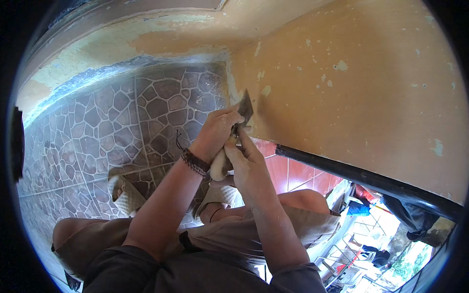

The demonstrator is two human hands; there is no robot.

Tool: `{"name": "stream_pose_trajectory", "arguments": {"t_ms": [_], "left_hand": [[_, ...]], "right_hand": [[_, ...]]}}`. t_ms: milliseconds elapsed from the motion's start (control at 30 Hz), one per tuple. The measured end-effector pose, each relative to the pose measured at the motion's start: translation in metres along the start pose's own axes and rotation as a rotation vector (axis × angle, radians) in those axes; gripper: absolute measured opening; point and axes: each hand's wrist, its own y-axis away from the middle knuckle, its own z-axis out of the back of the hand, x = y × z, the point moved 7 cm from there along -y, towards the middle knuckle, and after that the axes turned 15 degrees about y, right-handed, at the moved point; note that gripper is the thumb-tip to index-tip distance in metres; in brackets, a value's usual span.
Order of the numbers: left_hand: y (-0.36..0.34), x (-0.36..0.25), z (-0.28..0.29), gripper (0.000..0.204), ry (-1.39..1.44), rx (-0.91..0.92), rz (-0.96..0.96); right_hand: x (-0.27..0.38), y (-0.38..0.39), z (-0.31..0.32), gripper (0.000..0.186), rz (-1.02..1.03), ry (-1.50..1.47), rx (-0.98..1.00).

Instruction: Scraping and brushing a wall to prepare it for painting.

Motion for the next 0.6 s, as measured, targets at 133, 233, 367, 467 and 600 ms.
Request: {"name": "stream_pose_trajectory", "arguments": {"t_ms": [133,233,367,467,600], "left_hand": [[0.014,0.007,-0.001,0.025,0.019,-0.209,-0.076],[0.015,0.027,-0.007,0.025,0.199,-0.235,-0.157],[0.015,0.039,-0.006,0.028,0.476,-0.232,-0.141],[0.018,0.040,-0.016,0.026,0.579,-0.148,-0.021],[0.016,0.055,-0.034,0.021,0.854,0.023,0.199]], "right_hand": [[-0.025,-0.006,0.016,0.042,0.071,-0.078,-0.101],[-0.024,0.005,0.026,0.039,-0.059,0.011,-0.232],[-0.018,0.015,0.030,0.040,-0.020,0.086,-0.223],[-0.013,0.026,0.030,0.041,-0.088,0.053,-0.279],[0.003,0.033,0.038,0.035,-0.142,0.040,-0.259]]}}
